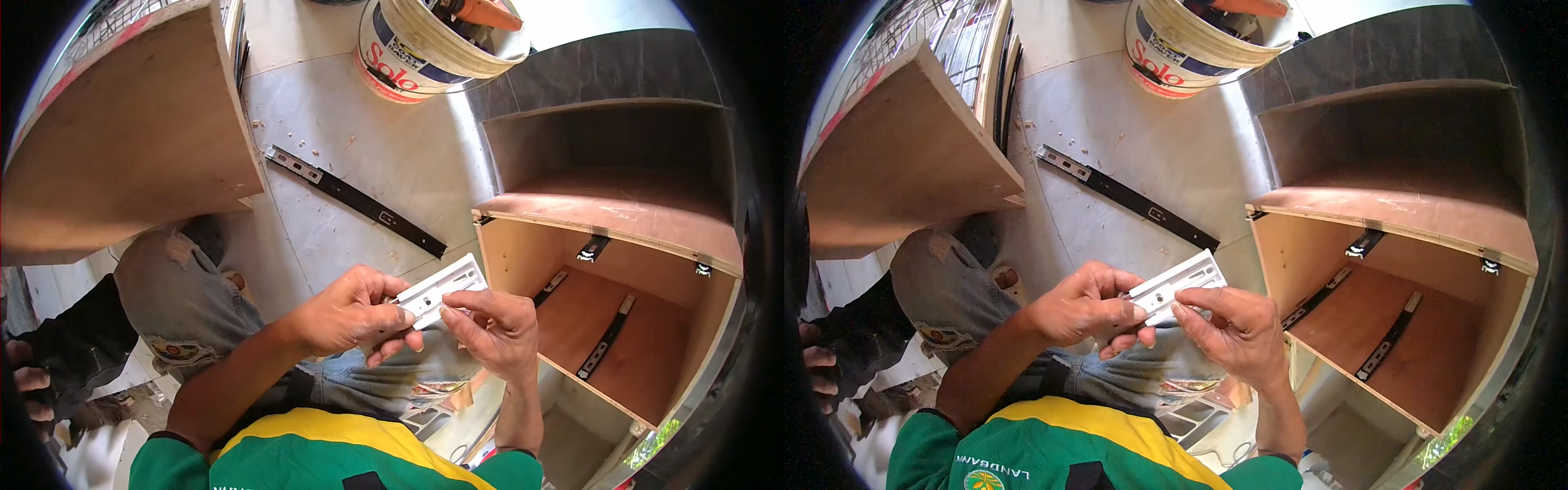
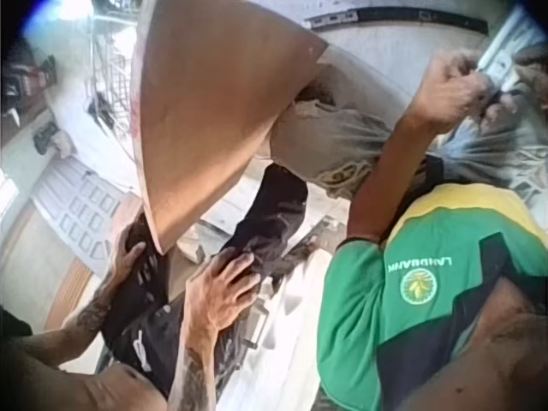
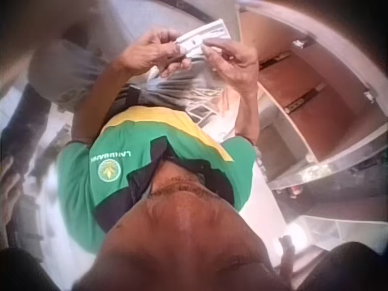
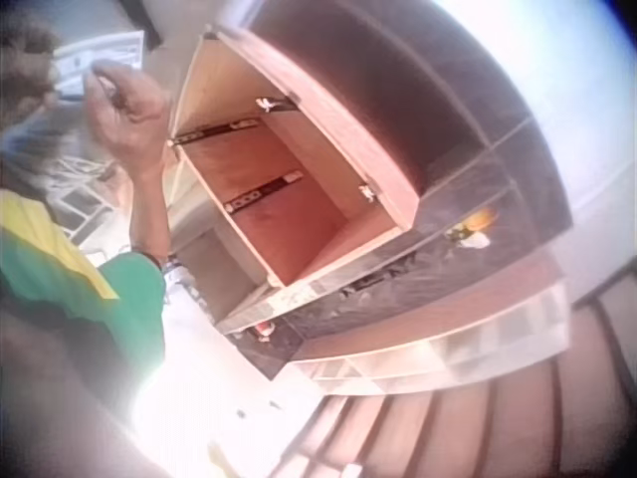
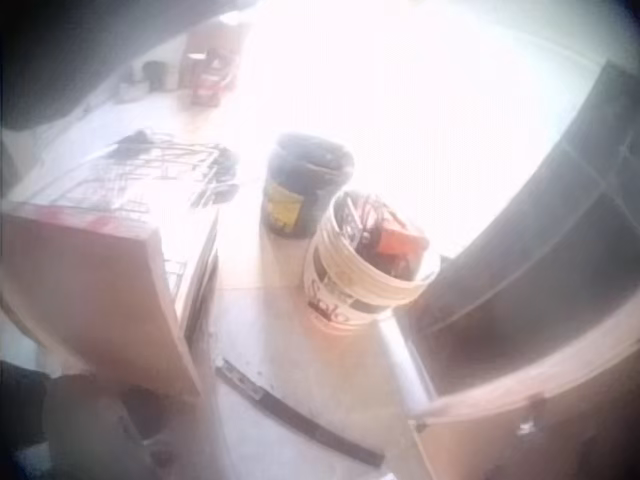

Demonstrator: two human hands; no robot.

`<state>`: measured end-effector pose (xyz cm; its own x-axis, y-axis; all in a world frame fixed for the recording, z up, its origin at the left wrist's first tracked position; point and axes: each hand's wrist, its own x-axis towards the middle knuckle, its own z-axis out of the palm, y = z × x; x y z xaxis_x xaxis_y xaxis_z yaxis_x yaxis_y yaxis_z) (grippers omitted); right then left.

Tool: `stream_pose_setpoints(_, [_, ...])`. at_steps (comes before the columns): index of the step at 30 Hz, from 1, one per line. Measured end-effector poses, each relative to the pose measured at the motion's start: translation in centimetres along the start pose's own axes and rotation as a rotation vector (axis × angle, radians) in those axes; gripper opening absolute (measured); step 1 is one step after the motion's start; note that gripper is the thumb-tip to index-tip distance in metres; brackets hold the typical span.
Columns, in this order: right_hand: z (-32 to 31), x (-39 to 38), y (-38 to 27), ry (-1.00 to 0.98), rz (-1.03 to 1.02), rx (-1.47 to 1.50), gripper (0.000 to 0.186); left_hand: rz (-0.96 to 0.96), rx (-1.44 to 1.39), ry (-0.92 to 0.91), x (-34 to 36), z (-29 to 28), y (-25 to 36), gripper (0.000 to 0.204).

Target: The person threads wires into a white plastic outlet component, while another person assists by using pliers to trim and position the wires.

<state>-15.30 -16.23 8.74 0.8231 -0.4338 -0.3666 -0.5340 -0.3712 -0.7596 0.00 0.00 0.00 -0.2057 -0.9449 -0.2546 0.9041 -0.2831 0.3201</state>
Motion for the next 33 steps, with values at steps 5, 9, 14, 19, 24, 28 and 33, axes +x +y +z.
stream_pose_setpoints(5, [-0.3,0.0,-1.0,0.013,-0.054,-0.151,0.019,-0.005,0.089,0.019,0.4,0.2,-0.5,0.026])
stream_pose_setpoints(9, [-1.2,-0.1,-0.9,0.055,-0.187,-0.318,0.023,-0.006,0.115,0.005,0.6,0.0,-0.9,0.026])
stream_pose_setpoints(14, [-1.9,-0.1,-1.8,0.121,-0.289,-0.544,0.025,-0.042,0.169,-0.029,1.4,-0.9,-1.7,0.025])
stream_pose_setpoints(19, [-2.2,0.3,-0.9,-0.061,-0.291,-0.392,0.023,-0.025,0.155,-0.11,2.0,-1.1,-2.3,0.025])
stream_pose_setpoints(24, [-2.4,1.1,-0.3,-0.088,-0.369,-0.428,0.025,-0.018,0.201,-0.146,2.5,-1.7,-2.5,0.024])
stream_pose_setpoints(28, [-3.3,2.3,-0.1,-0.377,-0.409,-0.404,0.022,-0.032,0.196,-0.191,2.8,-2.0,-2.3,0.023])
stream_pose_setpoints(33, [-3.4,3.6,-0.4,-0.533,-0.443,-0.437,0.025,-0.062,0.24,-0.185,3.1,-2.0,-1.8,0.02])
